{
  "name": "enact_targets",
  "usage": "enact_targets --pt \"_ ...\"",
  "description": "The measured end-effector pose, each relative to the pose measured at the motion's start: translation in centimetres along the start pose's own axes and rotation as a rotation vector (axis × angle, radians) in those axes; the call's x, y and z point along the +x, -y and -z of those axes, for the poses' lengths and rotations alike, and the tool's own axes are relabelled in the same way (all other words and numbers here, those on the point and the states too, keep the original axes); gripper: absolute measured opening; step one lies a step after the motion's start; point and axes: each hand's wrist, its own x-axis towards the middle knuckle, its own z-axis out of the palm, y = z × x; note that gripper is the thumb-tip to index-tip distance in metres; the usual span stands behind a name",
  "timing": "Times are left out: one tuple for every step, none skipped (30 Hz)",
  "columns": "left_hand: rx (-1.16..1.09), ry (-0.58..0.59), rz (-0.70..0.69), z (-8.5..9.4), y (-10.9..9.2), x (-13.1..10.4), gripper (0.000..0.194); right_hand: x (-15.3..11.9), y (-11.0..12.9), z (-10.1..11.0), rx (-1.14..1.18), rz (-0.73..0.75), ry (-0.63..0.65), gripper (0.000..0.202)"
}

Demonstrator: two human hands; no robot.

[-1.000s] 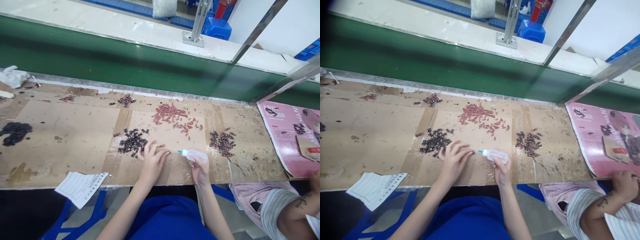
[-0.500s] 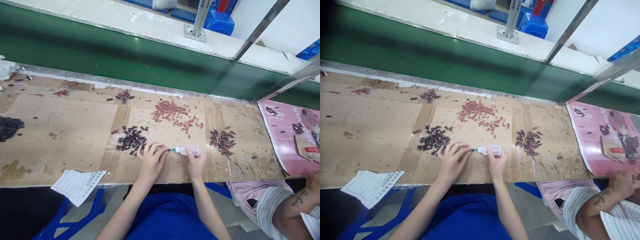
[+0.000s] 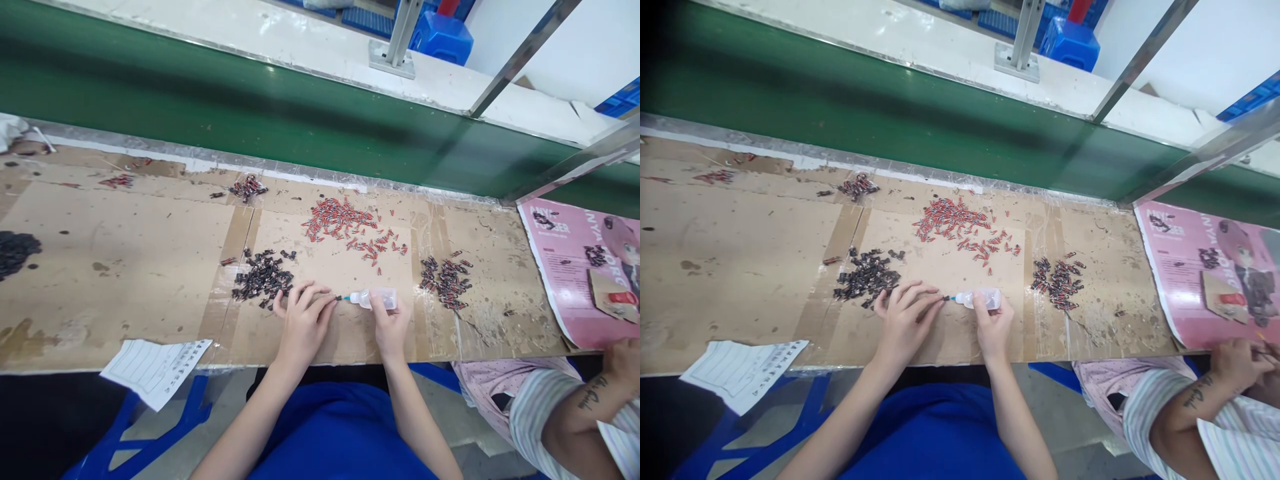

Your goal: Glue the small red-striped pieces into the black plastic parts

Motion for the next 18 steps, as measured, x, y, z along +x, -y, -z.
enact_targets --pt "-0.001 0.001 0.000 0.02 -0.02 0.01 0.011 0.00 0.13 -0.03 0.008 0.002 -0.012 0.027" --pt "-0.002 0.004 0.000 0.04 -0.03 0.02 0.012 0.02 0.24 -0.06 0.016 0.005 -0.025 0.027" --pt "-0.004 0.005 0.000 0.05 -0.03 0.03 0.012 0.04 0.33 -0.07 0.022 0.006 -0.036 0.027" --pt "-0.005 0.006 0.001 0.07 -0.03 0.04 0.012 0.07 0.39 -0.07 0.027 0.006 -0.042 0.027" --pt "-0.006 0.003 0.001 0.08 -0.02 0.04 0.011 0.10 0.41 -0.07 0.032 0.004 -0.046 0.027" --pt "-0.005 -0.003 0.001 0.08 -0.02 0.04 0.011 0.12 0.40 -0.05 0.035 0.001 -0.048 0.027" --pt "-0.004 -0.010 -0.001 0.08 0.00 0.03 0.011 0.14 0.36 -0.03 0.036 -0.002 -0.046 0.027" --pt "-0.002 -0.018 -0.004 0.06 0.01 0.02 0.011 0.16 0.31 -0.01 0.036 -0.005 -0.041 0.028" --pt "0.000 -0.026 -0.008 0.04 0.03 0.00 0.011 0.16 0.24 0.02 0.033 -0.007 -0.034 0.028" --pt "0.001 -0.030 -0.011 0.02 0.04 -0.01 0.011 0.16 0.18 0.04 0.029 -0.008 -0.024 0.028" --pt "0.002 -0.032 -0.011 -0.01 0.06 -0.03 0.011 0.16 0.13 0.07 0.025 -0.008 -0.013 0.028" --pt "0.002 -0.031 -0.009 -0.04 0.06 -0.06 0.012 0.15 0.09 0.09 0.022 -0.010 -0.001 0.028" --pt "0.003 -0.029 -0.006 -0.07 0.06 -0.08 0.012 0.14 0.06 0.11 0.020 -0.014 0.009 0.027" --pt "0.004 -0.025 -0.003 -0.09 0.06 -0.10 0.013 0.14 0.05 0.12 0.020 -0.018 0.016 0.027" --pt "0.005 -0.022 0.000 -0.10 0.04 -0.12 0.013 0.15 0.05 0.13 0.020 -0.021 0.020 0.027" --pt "0.006 -0.019 0.001 -0.09 0.02 -0.13 0.013 0.16 0.05 0.12 0.020 -0.023 0.023 0.028" --pt "0.008 -0.018 0.002 -0.08 0.00 -0.13 0.013 0.18 0.05 0.11 0.019 -0.023 0.022 0.028" --pt "0.009 -0.019 0.002 -0.05 -0.03 -0.12 0.012 0.19 0.05 0.08 0.017 -0.021 0.019 0.028"
